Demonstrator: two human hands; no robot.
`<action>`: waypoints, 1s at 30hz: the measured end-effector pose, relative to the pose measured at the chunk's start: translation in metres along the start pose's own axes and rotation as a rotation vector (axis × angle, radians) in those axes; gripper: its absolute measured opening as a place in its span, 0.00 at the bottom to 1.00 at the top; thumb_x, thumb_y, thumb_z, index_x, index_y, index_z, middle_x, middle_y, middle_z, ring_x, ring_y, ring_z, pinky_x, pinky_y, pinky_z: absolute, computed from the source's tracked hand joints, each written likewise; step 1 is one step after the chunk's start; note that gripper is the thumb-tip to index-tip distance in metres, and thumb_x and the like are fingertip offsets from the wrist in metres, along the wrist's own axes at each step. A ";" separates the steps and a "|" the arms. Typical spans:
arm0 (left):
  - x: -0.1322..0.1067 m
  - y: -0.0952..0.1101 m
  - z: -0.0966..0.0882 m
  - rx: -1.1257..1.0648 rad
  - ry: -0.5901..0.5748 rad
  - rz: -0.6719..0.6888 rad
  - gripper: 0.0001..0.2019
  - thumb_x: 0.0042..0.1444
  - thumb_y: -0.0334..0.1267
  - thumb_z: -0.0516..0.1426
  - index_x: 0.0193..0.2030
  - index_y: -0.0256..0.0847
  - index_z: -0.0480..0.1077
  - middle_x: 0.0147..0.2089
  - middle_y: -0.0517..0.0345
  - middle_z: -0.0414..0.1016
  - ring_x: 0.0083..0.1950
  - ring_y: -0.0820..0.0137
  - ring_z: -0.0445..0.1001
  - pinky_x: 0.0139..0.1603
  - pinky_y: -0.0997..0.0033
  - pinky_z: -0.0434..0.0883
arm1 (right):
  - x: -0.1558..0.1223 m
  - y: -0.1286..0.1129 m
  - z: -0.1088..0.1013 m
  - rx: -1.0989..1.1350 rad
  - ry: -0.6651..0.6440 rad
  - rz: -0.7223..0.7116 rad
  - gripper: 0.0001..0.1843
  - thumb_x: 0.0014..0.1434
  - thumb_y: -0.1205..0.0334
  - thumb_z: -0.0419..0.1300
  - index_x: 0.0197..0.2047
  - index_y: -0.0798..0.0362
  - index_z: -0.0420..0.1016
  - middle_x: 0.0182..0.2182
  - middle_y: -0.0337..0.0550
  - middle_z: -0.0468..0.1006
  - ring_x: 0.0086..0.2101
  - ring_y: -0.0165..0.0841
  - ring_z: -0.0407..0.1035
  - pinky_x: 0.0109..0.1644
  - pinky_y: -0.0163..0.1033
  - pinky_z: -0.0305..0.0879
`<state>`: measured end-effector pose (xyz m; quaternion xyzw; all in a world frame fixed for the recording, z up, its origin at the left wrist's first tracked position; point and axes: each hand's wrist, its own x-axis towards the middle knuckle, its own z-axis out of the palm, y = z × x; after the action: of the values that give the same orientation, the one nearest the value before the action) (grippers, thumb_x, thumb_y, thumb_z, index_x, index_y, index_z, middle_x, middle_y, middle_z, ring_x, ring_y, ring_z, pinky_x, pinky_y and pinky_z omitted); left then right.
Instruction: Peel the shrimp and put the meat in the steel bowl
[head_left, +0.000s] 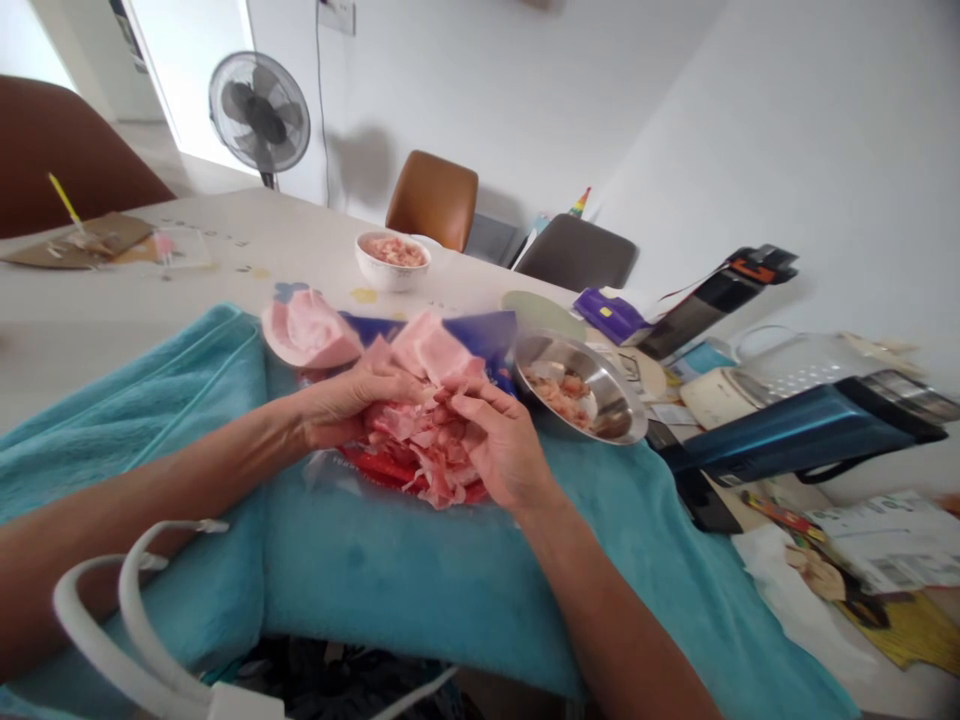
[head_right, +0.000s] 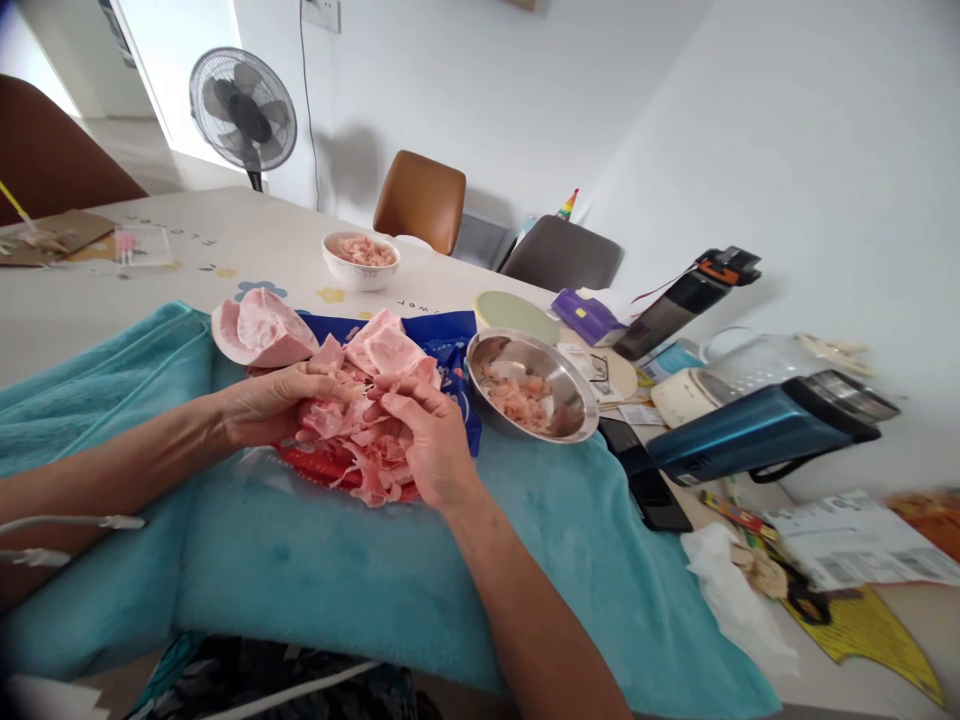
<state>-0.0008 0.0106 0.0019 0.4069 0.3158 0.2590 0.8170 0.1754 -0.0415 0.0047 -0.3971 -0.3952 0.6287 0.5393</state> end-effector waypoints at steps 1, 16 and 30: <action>-0.001 0.001 0.000 -0.011 -0.011 -0.011 0.08 0.46 0.37 0.67 0.28 0.34 0.75 0.20 0.59 0.71 0.16 0.79 0.64 0.12 0.83 0.59 | 0.000 -0.001 0.000 0.019 -0.011 0.024 0.09 0.48 0.63 0.65 0.35 0.53 0.79 0.30 0.38 0.77 0.26 0.26 0.69 0.25 0.31 0.66; 0.000 -0.003 0.002 -0.028 0.054 -0.022 0.08 0.41 0.31 0.68 0.27 0.32 0.75 0.24 0.55 0.76 0.23 0.74 0.74 0.23 0.79 0.71 | -0.005 0.007 0.001 -0.459 0.055 -0.173 0.06 0.52 0.61 0.63 0.35 0.49 0.80 0.18 0.31 0.66 0.18 0.23 0.55 0.21 0.31 0.51; 0.001 -0.008 0.002 0.033 0.099 0.011 0.07 0.40 0.31 0.68 0.26 0.32 0.75 0.23 0.55 0.76 0.23 0.74 0.73 0.23 0.78 0.70 | -0.005 0.019 0.003 -0.705 0.021 -0.382 0.04 0.52 0.66 0.58 0.33 0.49 0.71 0.30 0.37 0.76 0.27 0.28 0.68 0.33 0.35 0.66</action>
<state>0.0026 0.0061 -0.0040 0.4086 0.3579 0.2781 0.7922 0.1658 -0.0488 -0.0116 -0.4835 -0.6480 0.3390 0.4810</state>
